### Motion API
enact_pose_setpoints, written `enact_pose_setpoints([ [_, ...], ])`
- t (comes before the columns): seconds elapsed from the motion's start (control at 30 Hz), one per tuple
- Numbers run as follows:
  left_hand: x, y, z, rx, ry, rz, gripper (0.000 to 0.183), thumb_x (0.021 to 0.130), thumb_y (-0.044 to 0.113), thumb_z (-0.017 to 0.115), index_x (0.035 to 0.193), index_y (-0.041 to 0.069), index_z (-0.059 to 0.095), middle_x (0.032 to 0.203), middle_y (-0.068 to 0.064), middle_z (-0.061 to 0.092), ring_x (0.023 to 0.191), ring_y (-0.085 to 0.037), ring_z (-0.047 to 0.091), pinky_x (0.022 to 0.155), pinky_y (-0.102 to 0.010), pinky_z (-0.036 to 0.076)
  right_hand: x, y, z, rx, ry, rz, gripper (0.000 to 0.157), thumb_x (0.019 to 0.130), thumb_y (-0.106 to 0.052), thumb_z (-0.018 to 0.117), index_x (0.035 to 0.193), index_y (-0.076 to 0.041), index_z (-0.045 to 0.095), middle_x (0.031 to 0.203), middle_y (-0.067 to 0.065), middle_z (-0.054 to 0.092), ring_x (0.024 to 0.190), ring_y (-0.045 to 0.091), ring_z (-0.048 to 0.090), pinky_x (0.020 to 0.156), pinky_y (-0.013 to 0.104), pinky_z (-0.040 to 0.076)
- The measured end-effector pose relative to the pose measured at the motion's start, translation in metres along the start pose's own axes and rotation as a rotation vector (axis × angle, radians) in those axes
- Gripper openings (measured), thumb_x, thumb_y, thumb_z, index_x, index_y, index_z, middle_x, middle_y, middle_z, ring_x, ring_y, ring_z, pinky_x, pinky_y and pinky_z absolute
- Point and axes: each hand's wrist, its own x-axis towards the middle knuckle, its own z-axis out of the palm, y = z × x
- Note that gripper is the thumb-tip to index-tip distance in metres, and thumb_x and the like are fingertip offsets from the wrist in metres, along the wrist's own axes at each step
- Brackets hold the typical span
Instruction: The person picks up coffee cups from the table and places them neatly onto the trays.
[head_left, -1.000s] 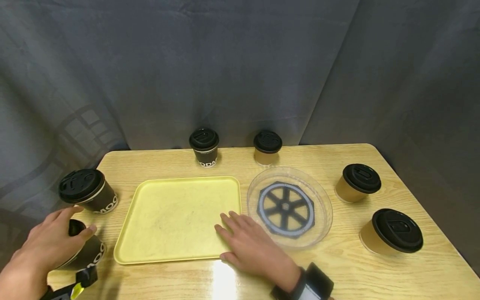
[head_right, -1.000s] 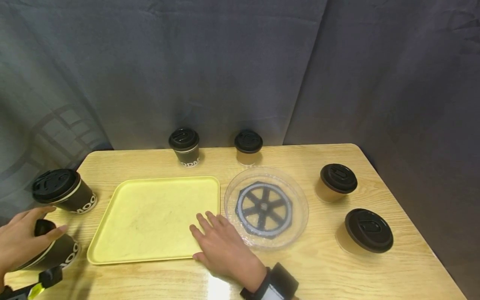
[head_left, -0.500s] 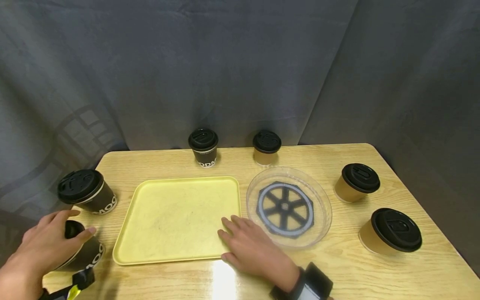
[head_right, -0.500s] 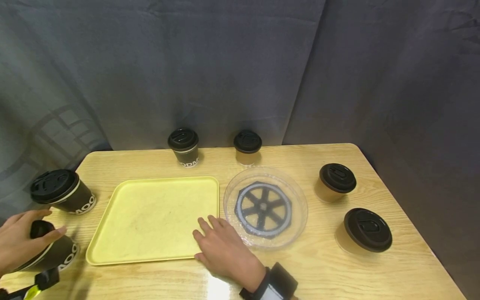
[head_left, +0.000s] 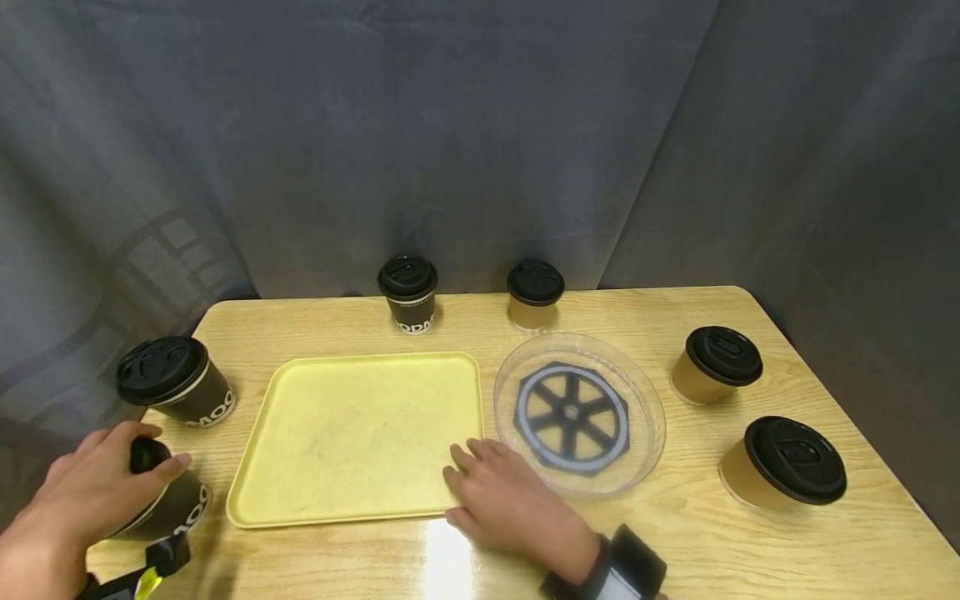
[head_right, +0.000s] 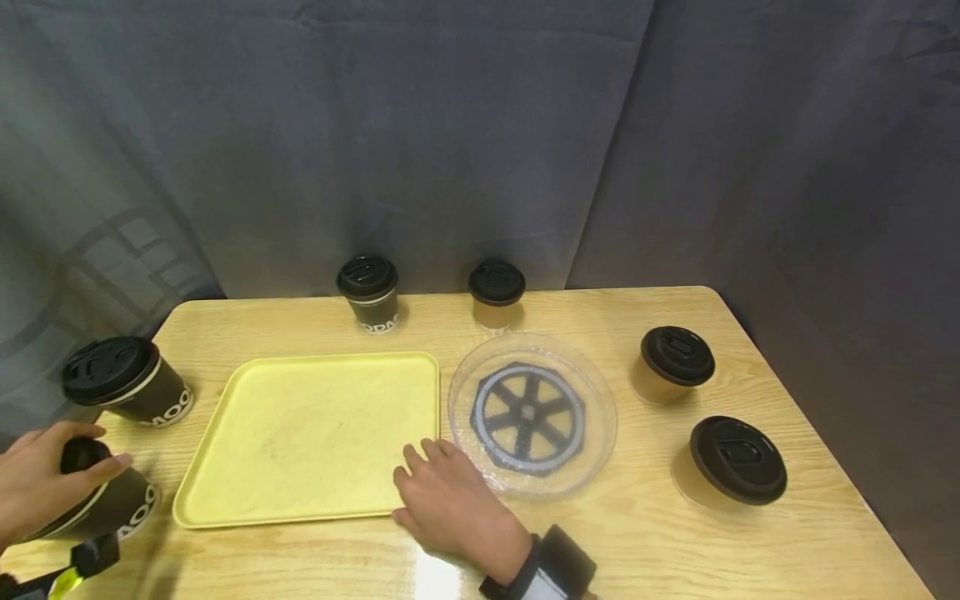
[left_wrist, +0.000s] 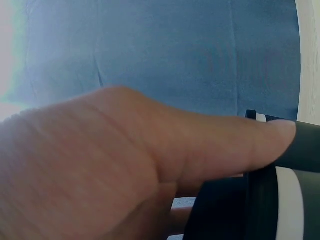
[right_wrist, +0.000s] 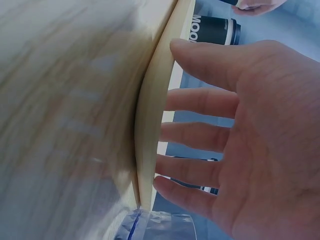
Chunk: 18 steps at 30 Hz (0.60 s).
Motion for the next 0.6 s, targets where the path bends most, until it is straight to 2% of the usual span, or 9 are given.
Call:
enact_pose_setpoints([
  [0.17,-0.0014,0.0043,-0.002,-0.003,-0.015,-0.04,0.078,0.091,0.049,0.059,0.133,-0.013,0.034,0.126,-0.043,0.029,0.109,-0.062,0.036,0.086,-0.068,0.043,-0.0001,0.0,0.0003,0.0,-0.011,-0.001,0.046,0.096,-0.046,0.052,0.129,-0.016,0.062,0.14,0.011,0.057,0.13,0.032,0.055,0.112,0.042,0.042],
  [0.33,-0.0049,0.007,-0.0051,0.009,-0.015,-0.041,0.076,0.09,0.047,0.06,0.133,-0.01,0.035,0.125,-0.042,0.03,0.107,-0.062,0.038,0.078,-0.07,0.044,-0.0004,-0.0001,0.0009,0.01,-0.026,0.004,0.046,0.097,-0.046,0.05,0.131,-0.017,0.061,0.141,0.011,0.055,0.131,0.032,0.053,0.113,0.043,0.041],
  [0.5,-0.0071,0.0082,-0.0059,0.016,0.007,-0.05,0.074,0.09,0.048,0.059,0.135,-0.006,0.036,0.128,-0.041,0.03,0.109,-0.062,0.037,0.074,-0.071,0.043,-0.0008,-0.0002,0.0015,0.016,-0.026,0.008,0.046,0.097,-0.046,0.05,0.131,-0.017,0.061,0.142,0.01,0.055,0.132,0.033,0.053,0.113,0.044,0.04],
  [0.6,-0.007,0.009,-0.0058,0.016,0.042,-0.05,0.073,0.09,0.049,0.058,0.136,-0.004,0.037,0.13,-0.039,0.029,0.111,-0.062,0.035,0.074,-0.073,0.042,-0.0009,-0.0003,0.0016,0.029,-0.025,0.01,0.046,0.097,-0.046,0.05,0.131,-0.017,0.061,0.142,0.011,0.054,0.132,0.033,0.052,0.114,0.044,0.039],
])
